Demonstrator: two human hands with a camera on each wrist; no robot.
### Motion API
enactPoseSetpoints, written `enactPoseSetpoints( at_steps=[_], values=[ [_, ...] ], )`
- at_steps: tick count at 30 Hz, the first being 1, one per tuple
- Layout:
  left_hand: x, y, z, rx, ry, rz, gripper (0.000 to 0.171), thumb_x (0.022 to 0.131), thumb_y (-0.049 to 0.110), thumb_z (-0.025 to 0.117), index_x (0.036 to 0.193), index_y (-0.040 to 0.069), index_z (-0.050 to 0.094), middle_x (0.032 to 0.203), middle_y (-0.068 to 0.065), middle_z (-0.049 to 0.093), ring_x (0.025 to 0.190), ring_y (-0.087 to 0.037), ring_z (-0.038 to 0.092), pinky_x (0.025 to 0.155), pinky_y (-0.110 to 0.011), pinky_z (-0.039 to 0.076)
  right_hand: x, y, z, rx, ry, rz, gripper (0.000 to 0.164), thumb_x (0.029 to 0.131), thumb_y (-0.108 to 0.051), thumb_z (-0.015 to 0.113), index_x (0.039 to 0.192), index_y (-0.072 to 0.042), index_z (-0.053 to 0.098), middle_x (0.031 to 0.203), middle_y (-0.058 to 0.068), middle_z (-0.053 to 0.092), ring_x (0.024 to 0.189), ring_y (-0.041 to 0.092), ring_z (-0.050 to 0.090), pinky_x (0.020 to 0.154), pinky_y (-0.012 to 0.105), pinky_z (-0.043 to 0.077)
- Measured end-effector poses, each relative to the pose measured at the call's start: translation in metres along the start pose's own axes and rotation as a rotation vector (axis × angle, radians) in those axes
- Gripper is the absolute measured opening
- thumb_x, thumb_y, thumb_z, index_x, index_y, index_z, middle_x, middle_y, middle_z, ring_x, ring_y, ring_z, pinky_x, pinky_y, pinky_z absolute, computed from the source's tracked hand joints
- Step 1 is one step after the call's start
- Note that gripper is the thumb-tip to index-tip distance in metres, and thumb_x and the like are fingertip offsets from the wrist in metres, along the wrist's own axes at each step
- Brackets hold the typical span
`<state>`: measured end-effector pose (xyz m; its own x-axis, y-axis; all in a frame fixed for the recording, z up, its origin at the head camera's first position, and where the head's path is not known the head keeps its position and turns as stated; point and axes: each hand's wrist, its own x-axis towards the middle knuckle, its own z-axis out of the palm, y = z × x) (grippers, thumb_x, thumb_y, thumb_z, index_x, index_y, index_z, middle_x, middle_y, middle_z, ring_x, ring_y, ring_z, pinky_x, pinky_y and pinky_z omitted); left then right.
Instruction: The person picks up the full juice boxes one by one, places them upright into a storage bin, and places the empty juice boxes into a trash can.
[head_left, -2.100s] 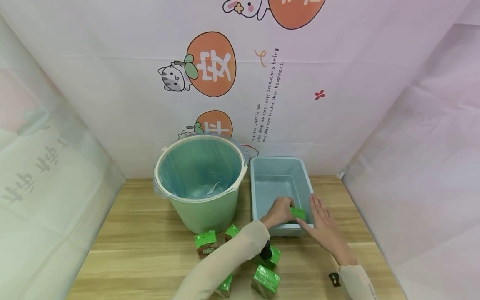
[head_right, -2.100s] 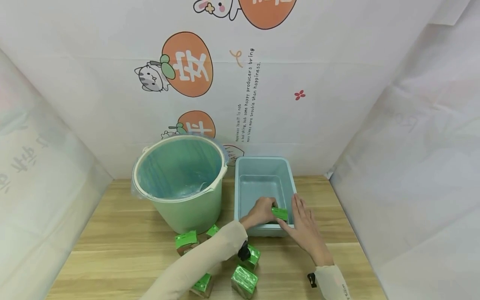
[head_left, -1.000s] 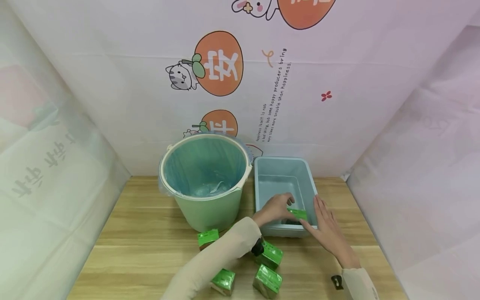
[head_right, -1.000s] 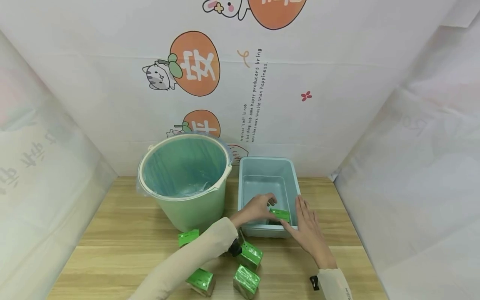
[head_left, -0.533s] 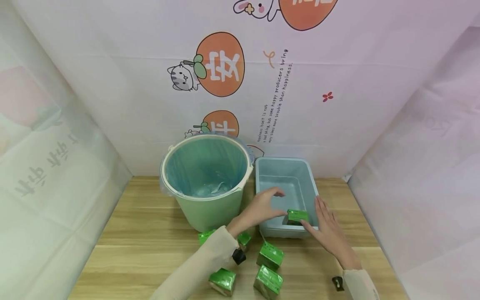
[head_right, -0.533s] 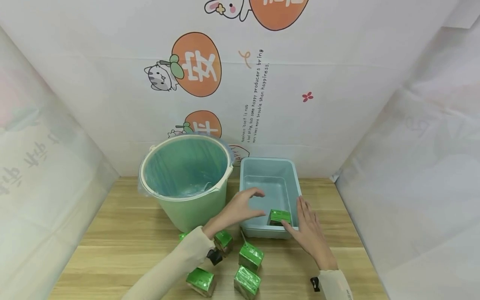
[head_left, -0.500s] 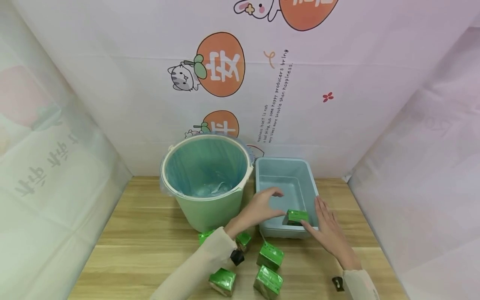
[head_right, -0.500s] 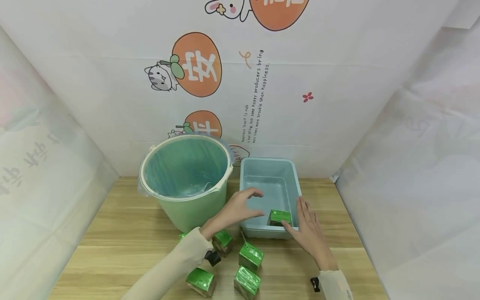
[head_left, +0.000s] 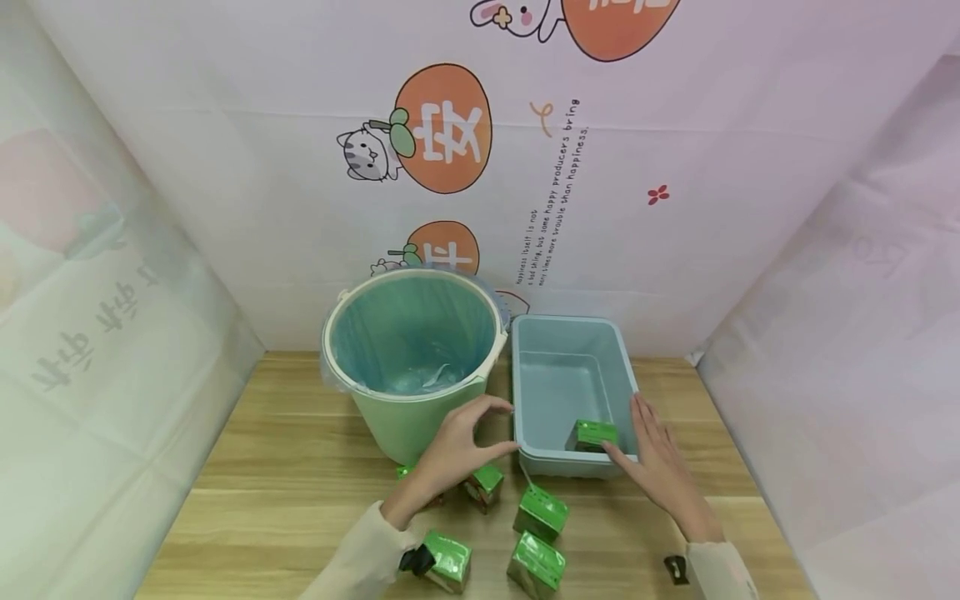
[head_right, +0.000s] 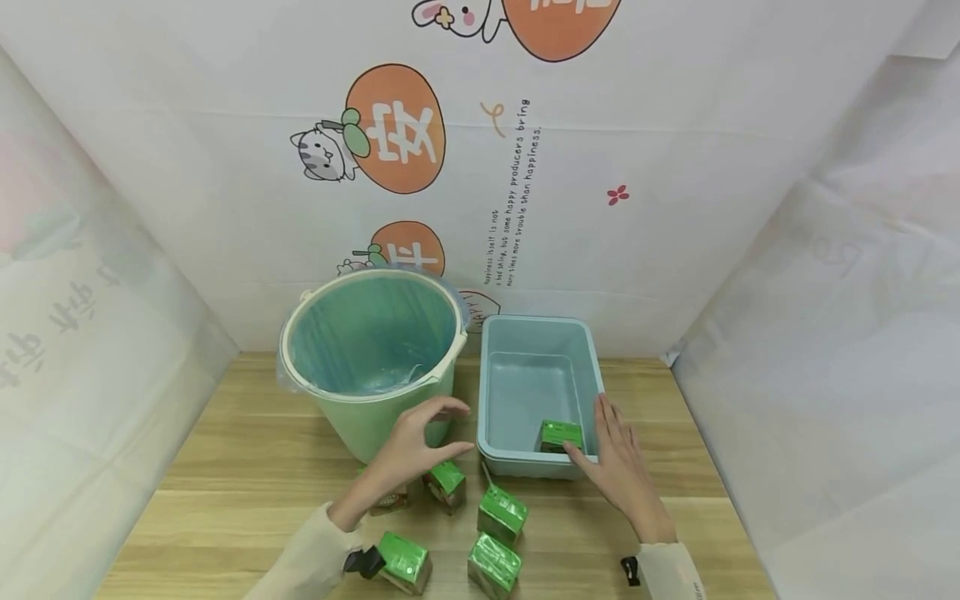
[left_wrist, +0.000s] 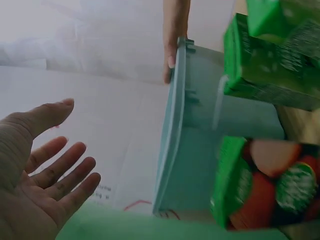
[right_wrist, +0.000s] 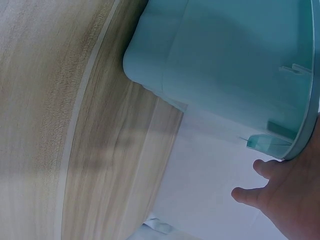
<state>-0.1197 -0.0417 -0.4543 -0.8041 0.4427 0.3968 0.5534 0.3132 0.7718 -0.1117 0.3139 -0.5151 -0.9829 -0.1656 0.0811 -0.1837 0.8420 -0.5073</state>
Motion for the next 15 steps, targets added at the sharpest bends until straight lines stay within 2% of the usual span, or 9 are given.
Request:
enactPoseSetpoints(
  at_steps=[3, 6, 10, 15],
  values=[
    [-0.017, -0.007, -0.008, 0.025, 0.038, 0.022, 0.047, 0.088, 0.016, 0.089, 0.129, 0.01, 0.068, 0.126, -0.005, 0.071, 0.118, -0.023, 0.067, 0.099, -0.04, 0.056, 0.0, 0.0, 0.0, 0.001, 0.003, 0.0, 0.101, 0.106, -0.051, 0.06, 0.167, 0.003, 0.002, 0.174, 0.026, 0.001, 0.159, 0.05, 0.004, 0.124, 0.069, 0.003],
    [-0.033, -0.015, -0.013, 0.035, 0.051, 0.016, 0.049, 0.086, 0.017, 0.091, 0.129, 0.009, 0.067, 0.124, -0.008, 0.071, 0.116, -0.025, 0.067, 0.097, -0.042, 0.057, -0.001, 0.001, 0.0, 0.004, 0.008, -0.001, 0.101, 0.105, -0.05, 0.061, 0.167, 0.003, 0.002, 0.174, 0.026, 0.001, 0.159, 0.05, 0.004, 0.124, 0.069, 0.003],
    [-0.052, -0.024, -0.016, 0.021, 0.043, -0.041, 0.05, 0.086, 0.019, 0.091, 0.129, 0.012, 0.067, 0.125, -0.007, 0.071, 0.117, -0.023, 0.067, 0.098, -0.044, 0.056, -0.001, 0.002, 0.0, 0.001, 0.009, -0.003, 0.101, 0.106, -0.05, 0.061, 0.168, 0.003, 0.002, 0.174, 0.026, 0.002, 0.159, 0.05, 0.005, 0.124, 0.07, 0.003],
    [-0.073, -0.034, -0.012, 0.0, 0.033, -0.149, 0.056, 0.085, 0.027, 0.093, 0.132, 0.013, 0.066, 0.129, -0.002, 0.07, 0.123, -0.02, 0.065, 0.103, -0.044, 0.054, -0.001, 0.0, 0.0, -0.001, 0.005, -0.003, 0.101, 0.106, -0.051, 0.06, 0.167, 0.004, 0.002, 0.174, 0.026, 0.001, 0.158, 0.05, 0.005, 0.124, 0.07, 0.005]
  ],
)
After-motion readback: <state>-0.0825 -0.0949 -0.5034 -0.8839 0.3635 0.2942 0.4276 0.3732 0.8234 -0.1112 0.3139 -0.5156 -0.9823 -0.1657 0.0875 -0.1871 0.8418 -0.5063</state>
